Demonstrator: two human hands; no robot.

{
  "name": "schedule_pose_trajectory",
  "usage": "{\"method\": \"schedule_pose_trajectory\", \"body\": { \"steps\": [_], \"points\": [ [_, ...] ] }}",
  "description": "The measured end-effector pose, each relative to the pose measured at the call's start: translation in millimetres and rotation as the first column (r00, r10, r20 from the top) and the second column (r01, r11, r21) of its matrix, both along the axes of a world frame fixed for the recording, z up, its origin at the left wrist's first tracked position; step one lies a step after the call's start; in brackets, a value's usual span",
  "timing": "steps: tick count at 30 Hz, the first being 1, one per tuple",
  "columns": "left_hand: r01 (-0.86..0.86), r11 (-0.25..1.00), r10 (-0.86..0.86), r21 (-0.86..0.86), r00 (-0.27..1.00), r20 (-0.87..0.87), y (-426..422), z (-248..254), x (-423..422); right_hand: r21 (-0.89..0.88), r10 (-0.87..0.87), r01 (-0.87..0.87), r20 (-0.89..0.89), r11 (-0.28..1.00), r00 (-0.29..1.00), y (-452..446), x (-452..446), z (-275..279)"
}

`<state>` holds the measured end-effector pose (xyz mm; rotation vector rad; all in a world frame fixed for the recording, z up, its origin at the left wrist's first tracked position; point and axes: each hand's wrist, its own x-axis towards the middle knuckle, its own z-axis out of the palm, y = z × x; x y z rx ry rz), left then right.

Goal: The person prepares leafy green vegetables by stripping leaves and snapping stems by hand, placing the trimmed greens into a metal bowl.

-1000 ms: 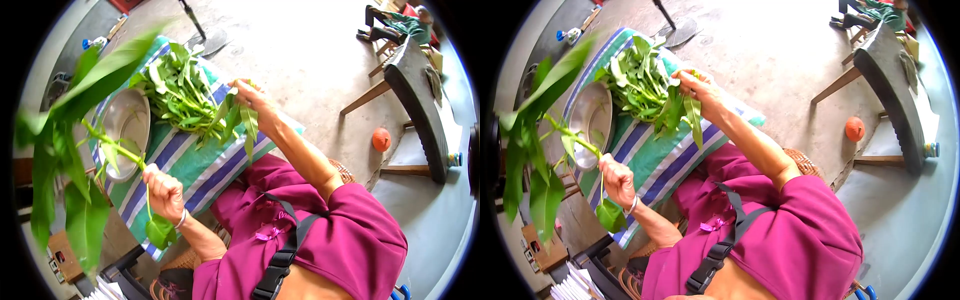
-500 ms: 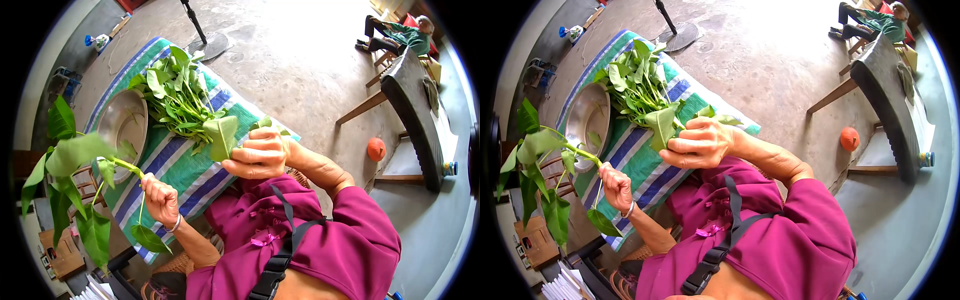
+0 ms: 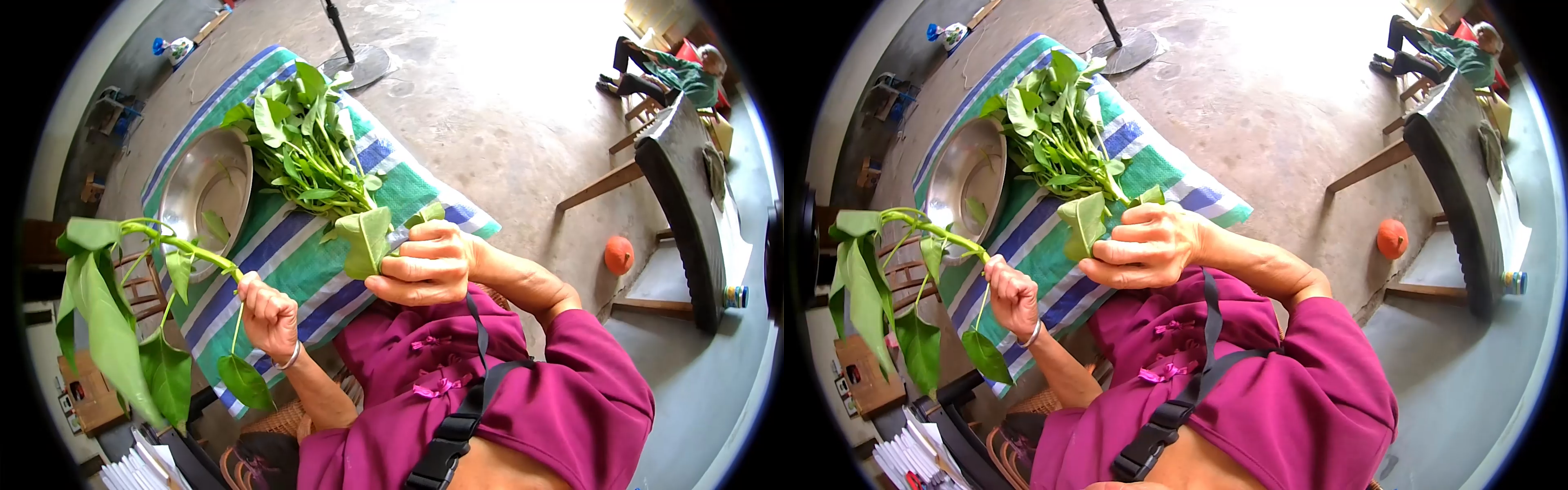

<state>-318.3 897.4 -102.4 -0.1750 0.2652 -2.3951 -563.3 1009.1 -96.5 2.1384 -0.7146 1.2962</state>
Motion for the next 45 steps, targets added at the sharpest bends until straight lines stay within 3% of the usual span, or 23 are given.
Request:
{"method": "schedule_pose_trajectory", "body": {
  "steps": [6, 12, 20, 25, 28, 30, 31, 32, 33, 34, 38, 41, 43, 44, 45],
  "points": [
    [-0.017, 0.999, 0.017, 0.033, 1.000, 0.003, -1.1, -4.4, 5.4, 0.087, 0.057, -0.058, 0.013, 0.995, 0.998, -14.5, 9.5, 1.9],
    [-0.076, 0.997, 0.076, 0.020, 0.997, 0.008, -5.9, -15.8, 23.6, 0.317, -0.003, -0.090, 0.280, 0.944, 0.960, -80.9, 21.5, 11.6],
    [-0.126, 0.990, 0.128, 0.064, 0.991, -0.039, -12.2, -7.8, 48.2, 0.246, -0.102, -0.045, 0.555, 0.968, 0.826, -215.3, 86.1, 60.5],
    [-0.168, 0.984, 0.170, 0.056, 0.985, -0.037, -16.1, -6.6, 65.3, 0.161, -0.097, -0.002, 0.606, 0.987, 0.790, -274.6, 129.4, 66.1],
    [-0.185, 0.981, 0.187, 0.052, 0.982, -0.032, -16.8, -5.4, 71.6, 0.211, -0.108, 0.001, 0.496, 0.977, 0.862, -308.0, 148.4, 36.5],
    [-0.183, 0.982, 0.185, 0.049, 0.982, -0.028, -16.6, -5.3, 74.4, 0.614, -0.248, 0.079, 0.196, 0.786, 0.949, -325.2, 153.6, -4.7],
    [-0.183, 0.981, 0.185, 0.063, 0.983, -0.021, -16.1, -5.8, 76.1, 0.636, -0.278, 0.229, -0.024, 0.737, 0.960, -324.2, 152.0, -29.3],
    [-0.186, 0.981, 0.188, 0.058, 0.982, -0.022, -16.9, -6.1, 78.2, 0.746, -0.210, 0.237, -0.133, 0.622, 0.969, -319.5, 146.9, -40.5],
    [-0.186, 0.981, 0.187, 0.056, 0.982, -0.014, -17.5, -6.8, 79.6, 0.832, -0.121, 0.260, -0.230, 0.490, 0.966, -314.8, 141.6, -45.1],
    [-0.186, 0.981, 0.186, 0.057, 0.982, -0.007, -17.6, -7.8, 80.0, 0.831, -0.116, 0.260, -0.233, 0.492, 0.965, -312.1, 138.8, -43.0],
    [-0.160, 0.986, 0.160, 0.040, 0.987, -0.001, -23.9, -9.6, 77.4, 0.785, -0.129, -0.039, 0.151, 0.618, 0.980, -292.1, 129.5, -32.3],
    [-0.146, 0.989, 0.146, 0.032, 0.989, 0.000, -24.2, -7.6, 73.2, 0.767, -0.061, -0.171, 0.264, 0.618, 0.963, -236.9, 121.0, 3.4],
    [-0.144, 0.989, 0.144, -0.014, 0.990, -0.004, -22.6, -12.2, 68.9, 0.686, 0.083, -0.364, 0.406, 0.630, 0.910, -196.3, 120.5, 15.6],
    [-0.143, 0.990, 0.143, -0.008, 0.990, -0.007, -21.3, -11.3, 67.3, 0.541, 0.180, -0.402, 0.416, 0.739, 0.891, -181.4, 122.8, 17.8],
    [-0.129, 0.992, 0.129, -0.009, 0.992, 0.002, -20.0, -8.3, 65.2, 0.556, 0.183, -0.443, 0.460, 0.703, 0.869, -167.3, 125.5, 22.2]
  ]
}}
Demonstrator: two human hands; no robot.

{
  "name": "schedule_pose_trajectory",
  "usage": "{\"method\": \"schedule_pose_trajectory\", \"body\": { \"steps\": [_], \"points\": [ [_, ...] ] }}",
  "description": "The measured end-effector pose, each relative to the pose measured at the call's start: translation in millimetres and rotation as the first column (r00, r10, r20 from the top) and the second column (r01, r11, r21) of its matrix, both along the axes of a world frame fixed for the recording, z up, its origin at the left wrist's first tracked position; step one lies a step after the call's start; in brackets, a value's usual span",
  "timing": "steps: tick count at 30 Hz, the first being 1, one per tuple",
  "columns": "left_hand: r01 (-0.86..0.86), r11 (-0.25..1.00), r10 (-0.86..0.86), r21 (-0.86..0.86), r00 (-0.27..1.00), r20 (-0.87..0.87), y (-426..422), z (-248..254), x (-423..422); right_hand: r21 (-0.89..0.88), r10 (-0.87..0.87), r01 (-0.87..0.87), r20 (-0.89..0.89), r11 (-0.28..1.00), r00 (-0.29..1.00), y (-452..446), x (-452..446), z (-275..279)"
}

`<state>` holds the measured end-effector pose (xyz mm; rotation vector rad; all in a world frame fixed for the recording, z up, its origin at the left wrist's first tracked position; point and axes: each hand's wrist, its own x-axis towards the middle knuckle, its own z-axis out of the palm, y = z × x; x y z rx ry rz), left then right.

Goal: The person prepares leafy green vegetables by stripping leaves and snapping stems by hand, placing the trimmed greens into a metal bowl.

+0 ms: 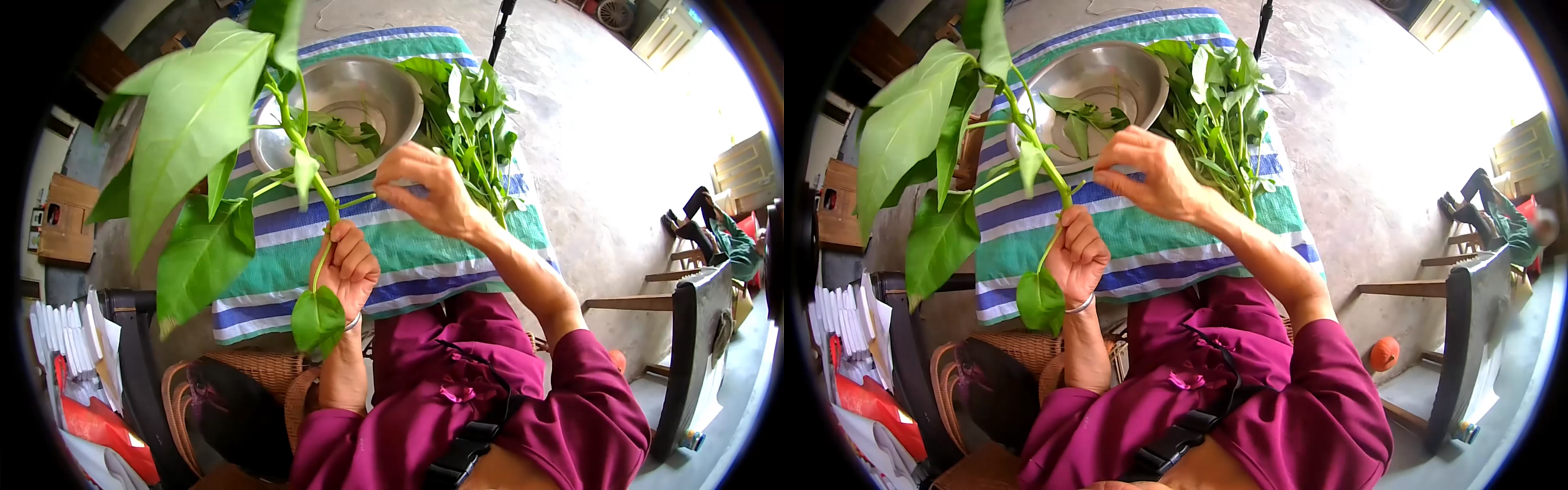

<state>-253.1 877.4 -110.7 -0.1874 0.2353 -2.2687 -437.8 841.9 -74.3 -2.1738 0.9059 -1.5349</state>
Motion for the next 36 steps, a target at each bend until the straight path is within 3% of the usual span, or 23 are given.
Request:
{"method": "schedule_pose_trajectory", "body": {
  "steps": [2, 3, 4, 5, 6, 7, 9, 10, 14, 19, 21, 22, 23, 24, 26, 27, 29, 30, 31, 33, 35, 36],
  "points": [
    [0.013, 0.999, -0.012, -0.031, 0.999, 0.032, 3.2, 0.0, -3.7, 0.105, 0.013, -0.020, 0.064, 0.994, 0.998, 11.5, -1.2, -0.6],
    [0.020, 0.999, -0.019, -0.026, 0.999, 0.036, 5.1, -1.1, -5.2, 0.361, 0.016, -0.064, 0.134, 0.930, 0.991, 17.4, -6.4, 2.8],
    [0.032, 0.998, -0.029, -0.049, 0.998, 0.055, 6.8, -1.9, -6.9, 0.494, 0.058, -0.139, 0.174, 0.858, 0.983, 13.4, -10.3, 1.3],
    [0.046, 0.996, -0.040, -0.073, 0.996, 0.076, 8.4, -1.7, -7.9, 0.610, 0.094, -0.214, 0.223, 0.763, 0.970, 4.7, -15.7, -0.4],
    [0.052, 0.996, -0.046, -0.074, 0.995, 0.087, 11.3, -0.7, -10.1, 0.600, 0.233, -0.297, 0.184, 0.742, 0.955, 1.7, -19.7, 3.1],
    [0.062, 0.995, -0.055, -0.075, 0.994, 0.093, 14.3, -0.3, -12.4, 0.774, 0.287, -0.279, 0.132, 0.569, 0.949, 1.1, -25.5, 9.7],
    [0.080, 0.993, -0.068, -0.087, 0.988, 0.140, 19.5, 1.0, -18.4, 0.801, 0.343, -0.340, 0.181, 0.492, 0.922, 6.3, -21.6, 12.5],
    [0.111, 0.991, -0.099, -0.071, 0.984, 0.149, 21.6, 2.6, -22.0, 0.742, 0.436, -0.354, 0.092, 0.570, 0.895, 10.1, -22.6, 22.2],
    [0.151, 0.988, -0.155, 0.042, 0.982, 0.112, 28.4, 0.6, -29.8, 0.847, 0.473, -0.376, 0.174, 0.375, 0.863, 5.3, -30.1, -2.1],
    [0.169, 0.981, -0.174, 0.093, 0.984, 0.047, 30.1, -4.2, -41.4, 0.719, 0.319, -0.231, 0.014, 0.656, 0.948, 19.5, -31.5, -16.4],
    [0.165, 0.982, -0.169, 0.091, 0.985, 0.029, 29.9, -3.6, -45.5, 0.700, 0.244, -0.210, 0.052, 0.683, 0.968, 25.5, -29.5, -29.3],
    [0.171, 0.981, -0.173, 0.090, 0.985, 0.010, 30.1, -2.0, -48.1, 0.719, 0.175, -0.294, 0.238, 0.630, 0.956, 29.4, -28.7, -32.3],
    [0.174, 0.981, -0.173, 0.089, 0.985, -0.009, 30.1, -0.3, -50.0, 0.718, 0.094, -0.384, 0.410, 0.581, 0.907, 33.8, -26.8, -35.4],
    [0.173, 0.981, -0.173, 0.087, 0.985, -0.009, 30.2, 1.7, -50.3, 0.633, -0.070, -0.460, 0.630, 0.623, 0.773, 40.6, -23.7, -41.4],
    [0.153, 0.983, -0.154, 0.100, 0.988, 0.004, 32.2, 4.3, -48.6, 0.667, -0.364, -0.339, 0.684, 0.664, 0.633, 19.7, -51.0, -46.9],
    [0.149, 0.984, -0.151, 0.101, 0.989, 0.006, 32.8, 3.7, -47.4, 0.524, -0.455, -0.526, 0.849, 0.670, 0.267, 6.9, -65.5, -57.3],
    [0.124, 0.987, -0.128, 0.102, 0.991, 0.033, 32.1, 1.4, -42.8, 0.433, -0.346, -0.474, 0.901, 0.767, 0.263, 3.1, -77.7, -56.8],
    [0.124, 0.988, -0.126, 0.097, 0.992, 0.016, 31.0, -0.7, -41.9, 0.537, -0.414, -0.380, 0.836, 0.753, 0.362, 13.5, -70.5, -35.8],
    [0.120, 0.988, -0.122, 0.097, 0.992, 0.016, 29.6, -1.7, -40.9, 0.537, -0.412, -0.383, 0.836, 0.752, 0.363, 12.3, -68.9, -36.9],
    [0.138, 0.987, -0.141, 0.087, 0.990, 0.026, 27.5, -2.9, -40.4, 0.583, -0.303, -0.351, 0.742, 0.733, 0.598, 9.3, -66.5, -37.4],
    [0.128, 0.988, -0.129, 0.084, 0.992, 0.009, 26.4, -4.1, -41.2, 0.544, -0.224, -0.408, 0.760, 0.733, 0.609, -0.6, -65.3, -31.2],
    [0.123, 0.989, -0.124, 0.082, 0.992, 0.000, 26.2, -4.3, -40.6, 0.538, -0.230, -0.345, 0.737, 0.769, 0.635, -8.9, -61.0, -26.0]
  ]
}}
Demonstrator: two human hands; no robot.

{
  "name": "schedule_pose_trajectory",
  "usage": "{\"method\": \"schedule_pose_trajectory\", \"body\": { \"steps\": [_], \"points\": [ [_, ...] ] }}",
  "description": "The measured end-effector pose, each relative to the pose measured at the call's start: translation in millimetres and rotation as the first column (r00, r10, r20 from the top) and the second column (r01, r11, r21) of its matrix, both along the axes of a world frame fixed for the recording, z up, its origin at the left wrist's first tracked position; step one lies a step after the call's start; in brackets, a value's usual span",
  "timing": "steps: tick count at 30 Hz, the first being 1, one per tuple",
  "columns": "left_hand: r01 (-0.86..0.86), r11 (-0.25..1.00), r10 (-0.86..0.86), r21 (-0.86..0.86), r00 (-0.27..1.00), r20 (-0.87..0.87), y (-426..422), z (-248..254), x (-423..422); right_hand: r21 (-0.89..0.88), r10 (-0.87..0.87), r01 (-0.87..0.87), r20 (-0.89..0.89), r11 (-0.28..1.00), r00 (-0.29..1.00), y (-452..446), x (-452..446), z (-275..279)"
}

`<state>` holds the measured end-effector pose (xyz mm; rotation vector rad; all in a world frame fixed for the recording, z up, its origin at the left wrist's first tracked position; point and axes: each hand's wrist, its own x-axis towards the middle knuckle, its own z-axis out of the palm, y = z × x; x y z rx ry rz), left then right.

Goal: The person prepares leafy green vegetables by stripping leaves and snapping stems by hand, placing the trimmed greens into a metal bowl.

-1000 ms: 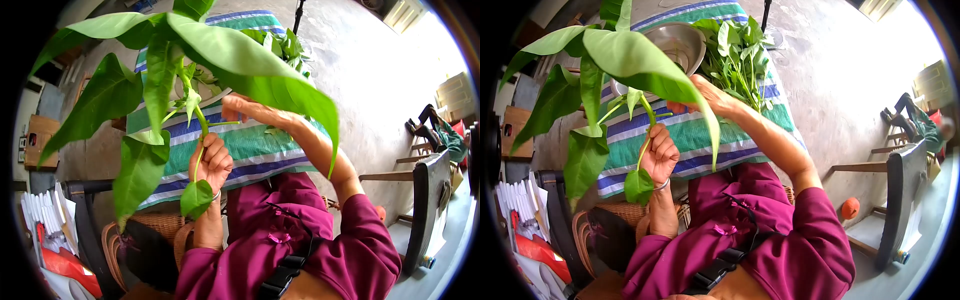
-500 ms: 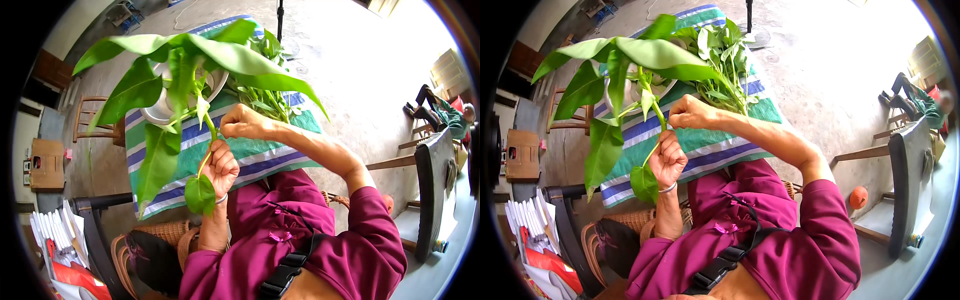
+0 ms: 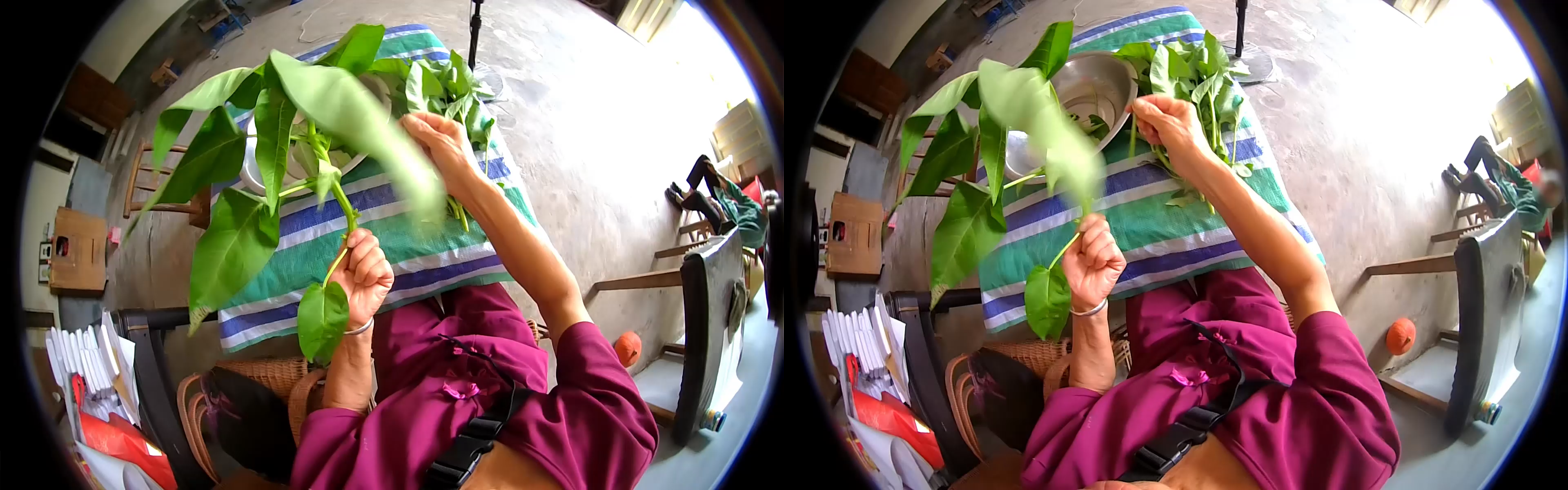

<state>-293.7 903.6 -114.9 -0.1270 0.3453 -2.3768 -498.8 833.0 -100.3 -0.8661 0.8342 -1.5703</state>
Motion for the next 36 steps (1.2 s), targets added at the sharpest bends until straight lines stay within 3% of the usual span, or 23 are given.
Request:
{"method": "schedule_pose_trajectory", "body": {
  "steps": [1, 2, 3, 7, 9, 10, 11, 14, 15, 17, 19, 20, 22, 23, 25, 26, 28, 29, 31, 33, 35, 36],
  "points": [
    [-0.010, 1.000, 0.010, -0.001, 1.000, 0.000, 0.1, 0.1, 1.2, -0.035, -0.049, 0.048, -0.046, 0.998, 0.998, -8.1, 6.2, 4.6],
    [-0.008, 1.000, 0.008, 0.004, 1.000, 0.005, 0.2, 0.5, 3.1, -0.069, -0.211, 0.201, -0.198, 0.977, 0.957, -17.0, 16.5, 8.6],
    [-0.007, 1.000, 0.006, 0.008, 1.000, 0.011, 0.1, 0.9, 4.9, 0.012, -0.225, 0.226, -0.064, 0.974, 0.972, -22.7, 25.2, 17.4],
    [-0.020, 1.000, 0.020, 0.015, 1.000, 0.008, -3.6, -4.4, 10.6, -0.001, -0.095, 0.095, -0.086, 0.995, 0.992, -88.9, 41.2, -13.8],
    [-0.031, 0.999, 0.031, 0.012, 1.000, -0.006, -6.3, -6.5, 14.2, 0.083, -0.011, 0.043, -0.348, 0.996, 0.937, -97.4, 49.3, -23.6],
    [-0.034, 0.999, 0.034, 0.003, 0.999, -0.001, -7.5, -6.5, 15.6, 0.187, 0.061, 0.014, -0.391, 0.982, 0.919, -101.2, 53.5, -27.0],
    [-0.037, 0.999, 0.037, -0.005, 0.999, 0.004, -8.4, -6.8, 17.6, 0.165, 0.030, 0.053, -0.466, 0.985, 0.884, -98.8, 55.3, -33.2],
    [-0.047, 0.999, 0.047, 0.009, 0.999, -0.010, -10.1, -11.3, 20.2, 0.017, 0.047, -0.044, -0.458, 0.999, 0.888, -93.6, 43.9, -52.9],
    [-0.045, 0.999, 0.045, 0.012, 0.999, 0.001, -10.6, -11.7, 20.6, 0.027, 0.055, -0.049, -0.428, 0.998, 0.902, -77.8, 41.6, -40.3],
    [-0.055, 0.998, 0.055, 0.016, 0.998, 0.000, -12.1, -14.0, 21.0, 0.070, 0.083, -0.053, -0.577, 0.996, 0.812, -49.8, 39.3, -16.5],
    [-0.046, 0.999, 0.046, 0.023, 0.999, 0.026, -13.2, -15.8, 19.8, 0.092, 0.158, -0.129, -0.561, 0.987, 0.813, -25.6, 36.5, -6.0],
    [-0.052, 0.997, 0.049, -0.048, 0.997, -0.051, -13.8, -24.3, 18.5, 0.048, 0.173, -0.175, -0.536, 0.983, 0.826, -12.1, 37.0, 0.2],
    [-0.060, 0.997, 0.058, -0.054, 0.997, -0.041, -16.4, -31.9, 17.8, 0.056, 0.288, -0.296, -0.461, 0.953, 0.839, 22.4, 42.7, 29.7],
    [-0.061, 0.997, 0.059, -0.056, 0.998, -0.030, -17.1, -33.2, 16.7, 0.037, 0.370, -0.381, -0.340, 0.924, 0.864, 36.0, 50.1, 37.7],
    [-0.081, 0.988, 0.082, -0.130, 0.997, -0.002, -14.3, -38.8, 9.1, 0.022, 0.583, -0.594, -0.231, 0.804, 0.779, 58.3, 62.2, 57.2],
    [-0.199, 0.977, 0.205, -0.079, 0.976, 0.073, -9.1, -51.1, 3.7, 0.035, 0.650, -0.656, -0.191, 0.754, 0.736, 66.1, 68.4, 65.0],
    [-0.369, 0.929, 0.366, -0.023, 0.910, 0.193, -8.2, -69.1, -2.8, 0.082, 0.750, -0.751, 0.054, 0.655, 0.659, 78.8, 87.5, 66.6],
    [-0.420, 0.908, 0.410, -0.012, 0.881, 0.236, -12.0, -74.0, -4.7, -0.042, 0.765, -0.779, 0.226, 0.626, 0.603, 83.9, 101.6, 61.3],
    [-0.152, 0.934, 0.186, -0.322, 0.979, 0.080, -38.5, -72.7, -4.3, -0.114, 0.771, -0.816, 0.422, 0.567, 0.477, 91.3, 124.1, 45.8],
    [-0.186, 0.944, 0.206, -0.273, 0.977, 0.047, -34.7, -66.4, -8.2, -0.191, 0.710, -0.764, 0.555, 0.616, 0.434, 96.2, 138.6, 39.6],
    [-0.231, 0.943, 0.275, -0.241, 0.946, 0.169, -27.7, -57.1, -12.8, -0.218, 0.687, -0.737, 0.593, 0.640, 0.421, 91.0, 138.8, 43.1],
    [-0.232, 0.930, 0.281, -0.287, 0.948, 0.146, -28.9, -58.7, -14.8, -0.244, 0.669, -0.718, 0.631, 0.652, 0.393, 90.5, 138.1, 45.8]
  ]
}}
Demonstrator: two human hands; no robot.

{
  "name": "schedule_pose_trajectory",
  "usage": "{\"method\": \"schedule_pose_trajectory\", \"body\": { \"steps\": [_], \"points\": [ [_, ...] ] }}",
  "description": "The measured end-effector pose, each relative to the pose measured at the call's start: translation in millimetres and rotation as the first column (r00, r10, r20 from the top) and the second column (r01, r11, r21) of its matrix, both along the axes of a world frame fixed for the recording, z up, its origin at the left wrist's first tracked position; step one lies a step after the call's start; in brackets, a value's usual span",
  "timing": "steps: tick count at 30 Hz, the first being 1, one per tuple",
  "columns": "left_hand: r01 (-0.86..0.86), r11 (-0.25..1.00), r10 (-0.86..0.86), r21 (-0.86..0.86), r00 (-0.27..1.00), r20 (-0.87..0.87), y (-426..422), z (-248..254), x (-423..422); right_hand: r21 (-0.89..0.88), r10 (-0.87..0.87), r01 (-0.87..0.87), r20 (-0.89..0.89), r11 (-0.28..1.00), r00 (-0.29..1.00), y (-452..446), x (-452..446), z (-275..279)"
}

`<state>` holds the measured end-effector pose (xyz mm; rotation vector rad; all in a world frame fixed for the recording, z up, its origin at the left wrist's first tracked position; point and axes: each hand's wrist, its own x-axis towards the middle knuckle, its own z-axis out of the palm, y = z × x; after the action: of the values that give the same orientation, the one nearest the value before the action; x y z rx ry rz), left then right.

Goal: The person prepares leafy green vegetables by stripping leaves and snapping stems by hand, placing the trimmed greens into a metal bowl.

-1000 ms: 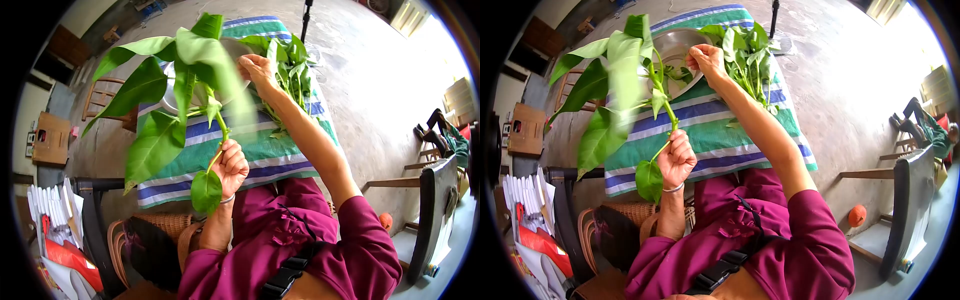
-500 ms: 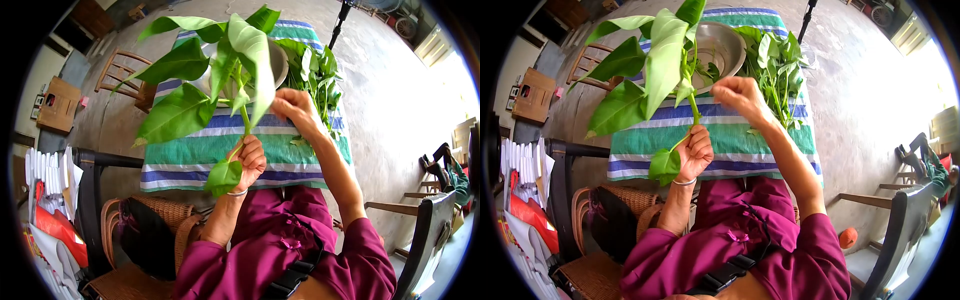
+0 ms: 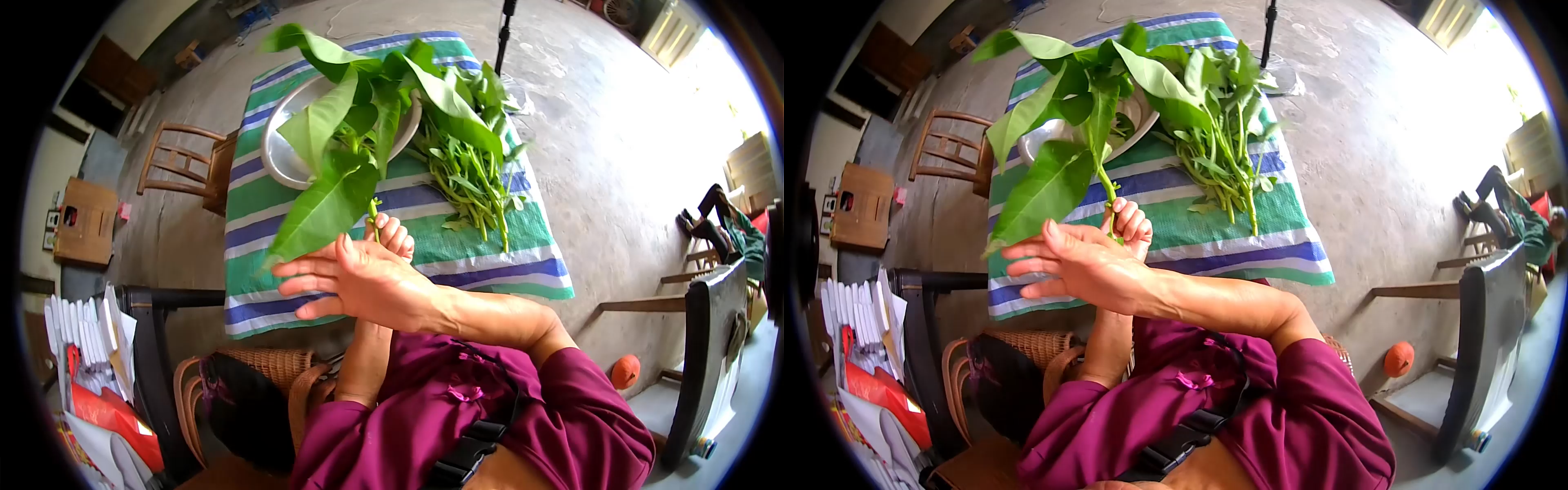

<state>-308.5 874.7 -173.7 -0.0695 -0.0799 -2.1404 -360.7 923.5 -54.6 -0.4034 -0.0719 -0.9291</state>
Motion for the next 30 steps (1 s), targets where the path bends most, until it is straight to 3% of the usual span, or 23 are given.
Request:
{"method": "schedule_pose_trajectory", "body": {
  "steps": [5, 7, 9, 11, 12, 15, 16, 17, 18, 20, 21, 23, 26, 30],
  "points": [
    [-0.080, 0.989, 0.063, 0.128, 0.989, 0.135, 6.6, 3.3, -9.8, 0.085, -0.066, 0.068, -0.016, 0.994, 0.998, 5.6, -1.2, 19.5],
    [-0.044, 0.997, 0.037, 0.063, 0.993, 0.109, 2.2, -3.4, -10.8, 0.117, -0.119, 0.128, -0.078, 0.985, 0.990, 6.4, 3.1, 20.1],
    [-0.064, 0.998, 0.060, 0.008, 0.975, 0.212, 0.4, -6.9, -9.9, 0.149, -0.127, 0.129, -0.023, 0.980, 0.992, 6.5, 4.9, 17.6],
    [-0.077, 0.997, 0.074, 0.022, 0.992, 0.105, 1.8, -8.6, -11.4, 0.123, -0.106, 0.098, 0.062, 0.988, 0.992, 5.1, 1.7, 5.5],
    [-0.139, 0.990, 0.138, -0.011, 0.972, 0.192, 13.2, 8.4, -10.5, 0.160, -0.168, 0.168, -0.014, 0.973, 0.986, 9.6, -2.3, 14.1],
    [-0.174, 0.984, 0.178, -0.040, 0.949, 0.261, 15.7, 9.8, -6.6, 0.184, -0.128, 0.124, 0.006, 0.975, 0.992, 20.6, -15.7, 8.8],
    [-0.195, 0.980, 0.199, -0.042, 0.931, 0.305, 15.6, 3.3, -4.5, 0.229, -0.187, 0.208, -0.110, 0.951, 0.976, 28.6, -20.0, 10.7],
    [-0.216, 0.975, 0.217, -0.044, 0.912, 0.349, 15.3, -3.3, -2.4, 0.230, -0.201, 0.222, -0.113, 0.948, 0.973, 35.2, -27.7, 9.0],
    [-0.299, 0.928, 0.370, -0.221, 0.807, 0.461, 19.4, 6.1, -7.1, 0.195, -0.177, 0.216, -0.197, 0.957, 0.964, 42.0, -37.3, 7.2],
    [-0.348, 0.930, 0.349, -0.120, 0.728, 0.590, -0.5, 5.6, -8.5, 0.136, -0.175, 0.232, -0.340, 0.963, 0.924, 54.6, -57.6, 4.0],
    [-0.314, 0.945, 0.310, -0.094, 0.766, 0.563, -14.7, -19.2, 2.8, 0.122, -0.160, 0.217, -0.364, 0.968, 0.917, 59.8, -70.5, 0.4],
    [-0.406, 0.877, 0.480, -0.256, 0.712, 0.512, -14.6, 6.0, -2.8, 0.194, -0.195, 0.322, -0.483, 0.927, 0.854, 68.1, -91.0, -6.1],
    [-0.413, 0.761, 0.640, -0.501, 0.603, 0.476, -20.1, 14.3, 3.6, 0.197, -0.193, 0.348, -0.543, 0.917, 0.817, 70.3, -129.5, -22.2],
    [-0.413, 0.705, 0.704, -0.577, 0.511, 0.493, -17.5, 32.7, 3.7, 0.044, -0.275, 0.439, -0.722, 0.897, 0.634, 65.1, -167.0, -33.6]
  ]
}}
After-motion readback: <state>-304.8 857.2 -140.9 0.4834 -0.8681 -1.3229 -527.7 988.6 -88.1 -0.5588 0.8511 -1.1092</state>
